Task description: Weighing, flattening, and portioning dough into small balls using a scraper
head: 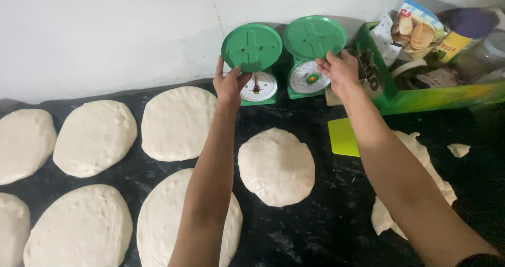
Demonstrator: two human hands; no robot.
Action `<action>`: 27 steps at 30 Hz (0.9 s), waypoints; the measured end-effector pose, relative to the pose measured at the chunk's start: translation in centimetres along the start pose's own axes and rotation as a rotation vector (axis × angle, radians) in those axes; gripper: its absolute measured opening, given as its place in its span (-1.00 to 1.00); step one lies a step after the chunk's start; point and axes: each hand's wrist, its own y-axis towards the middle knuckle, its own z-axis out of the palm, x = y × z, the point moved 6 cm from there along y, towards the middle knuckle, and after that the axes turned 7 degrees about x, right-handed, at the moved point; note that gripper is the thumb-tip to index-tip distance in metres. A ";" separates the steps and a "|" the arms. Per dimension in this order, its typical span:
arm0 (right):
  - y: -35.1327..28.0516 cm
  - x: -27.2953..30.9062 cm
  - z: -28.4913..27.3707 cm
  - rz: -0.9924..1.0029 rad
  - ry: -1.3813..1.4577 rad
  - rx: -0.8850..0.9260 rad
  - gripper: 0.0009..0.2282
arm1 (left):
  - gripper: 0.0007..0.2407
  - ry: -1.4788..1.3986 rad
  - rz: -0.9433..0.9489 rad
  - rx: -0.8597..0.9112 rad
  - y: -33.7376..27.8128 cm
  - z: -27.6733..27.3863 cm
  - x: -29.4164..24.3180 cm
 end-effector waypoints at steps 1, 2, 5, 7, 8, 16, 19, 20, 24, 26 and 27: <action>-0.4 0.3 0.0 0.002 -0.004 0.000 -0.81 | -0.36 -0.003 -0.003 -0.002 -0.2 0.1 -0.3; -0.8 0.5 0.2 0.017 -0.002 0.027 -0.79 | -0.35 0.017 -0.013 0.014 -0.4 0.2 -0.5; -2.4 0.6 0.0 0.028 -0.019 0.066 -0.71 | -0.36 0.089 -0.048 0.037 -2.0 0.2 -1.0; -6.4 0.5 0.4 0.037 -0.044 0.086 -0.66 | -0.35 0.136 -0.076 0.028 -4.8 -1.3 -0.2; -9.6 1.1 0.9 0.033 -0.178 0.081 -0.54 | -0.42 0.330 -0.014 0.027 -6.6 -2.2 -0.1; -23.5 -3.6 9.3 0.195 -0.968 0.574 -0.39 | -0.43 1.369 -0.324 0.128 -17.4 -6.9 3.5; -22.9 -4.1 9.8 0.257 -1.355 0.492 -0.27 | -0.32 1.607 -0.397 0.234 -16.5 -7.6 4.2; -22.7 -4.7 9.3 0.330 -1.304 0.449 -0.28 | -0.36 1.495 -0.457 0.255 -16.2 -8.4 4.9; -23.5 -6.9 4.9 0.411 -1.143 0.336 -0.32 | -0.53 1.121 -0.508 0.466 -21.3 -4.7 2.0; -23.0 -5.6 5.0 0.401 -1.113 0.318 -0.31 | -0.50 1.126 -0.465 0.372 -17.0 -8.9 5.8; -23.3 -5.0 4.5 0.400 -1.089 0.295 -0.30 | -0.47 1.125 -0.428 0.282 -15.7 -11.3 7.9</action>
